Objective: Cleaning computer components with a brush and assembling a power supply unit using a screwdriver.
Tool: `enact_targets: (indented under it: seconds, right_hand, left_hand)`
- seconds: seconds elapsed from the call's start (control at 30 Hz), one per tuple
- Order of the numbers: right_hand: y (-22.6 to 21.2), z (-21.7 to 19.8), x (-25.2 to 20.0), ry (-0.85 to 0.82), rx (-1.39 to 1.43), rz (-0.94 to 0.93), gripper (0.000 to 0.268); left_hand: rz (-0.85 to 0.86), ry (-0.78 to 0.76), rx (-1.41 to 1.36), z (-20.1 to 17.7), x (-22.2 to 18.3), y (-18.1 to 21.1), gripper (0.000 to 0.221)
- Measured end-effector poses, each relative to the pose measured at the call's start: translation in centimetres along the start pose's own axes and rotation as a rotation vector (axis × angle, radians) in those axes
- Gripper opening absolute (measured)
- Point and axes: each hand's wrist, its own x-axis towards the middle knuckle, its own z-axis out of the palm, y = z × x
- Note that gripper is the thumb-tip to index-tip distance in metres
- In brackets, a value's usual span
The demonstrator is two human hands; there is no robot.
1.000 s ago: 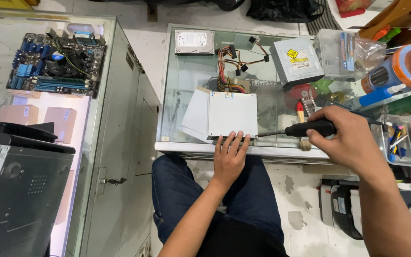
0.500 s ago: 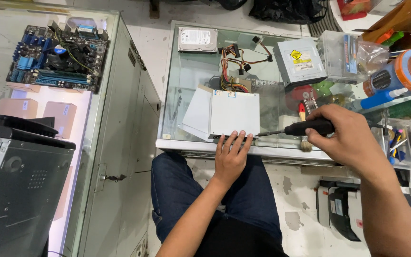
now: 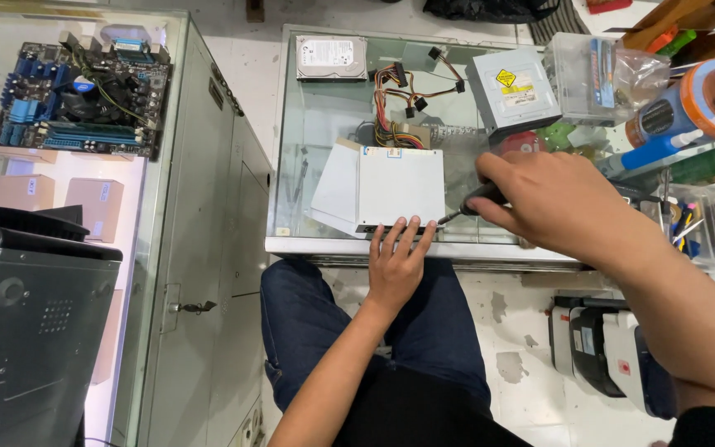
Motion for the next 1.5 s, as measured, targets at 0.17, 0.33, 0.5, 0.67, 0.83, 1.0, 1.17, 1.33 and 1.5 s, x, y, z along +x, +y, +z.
enact_targets:
  seconds: [0.17,0.33,0.5,0.67,0.83,1.0,1.17,1.33,1.5]
  right_hand:
    - [-0.9,-0.2,0.6,0.015,-0.119,0.085,0.047]
    - [-1.2,0.0,0.3,0.057,-0.009,0.136,0.047]
    - [-1.9,-1.9,-0.3,0.029,0.152,0.174,0.041]
    - [-1.6,-3.8,-1.9,0.031,0.299,0.064,0.047]
    - [-0.3,-3.7,-2.7,0.103,0.260,-0.149,0.024]
    - [-0.1,-1.1,-1.5,0.185,0.021,-0.005,0.043]
    - [-0.2,-4.3,-2.6,0.177,0.167,-0.128,0.034]
    - [0.1,-4.2,-3.4,0.131,0.298,-0.254,0.025]
    - [1.6,-2.7,-2.9,0.147,0.274,-0.224,0.025]
  left_hand:
    - [-0.130,-0.065,-0.112,-2.8,3.0,1.1,0.048]
    - [-0.384,-0.145,-0.707,-6.4,9.6,1.4,0.059]
    - [-0.283,-0.067,-0.791,-4.5,12.6,2.0,0.050]
    - [-0.244,-0.105,-0.806,-4.2,12.6,1.7,0.037]
    - [-0.219,-0.224,-1.003,-6.5,14.0,1.2,0.034]
    - [-0.244,-0.223,-0.979,-5.8,14.3,1.5,0.047]
    - [-0.200,-0.328,-1.024,-5.8,15.0,0.4,0.036]
    - [-0.195,-0.330,-1.022,-5.3,14.9,0.3,0.040]
    - [-0.216,-0.324,-0.997,-5.5,15.6,1.3,0.046]
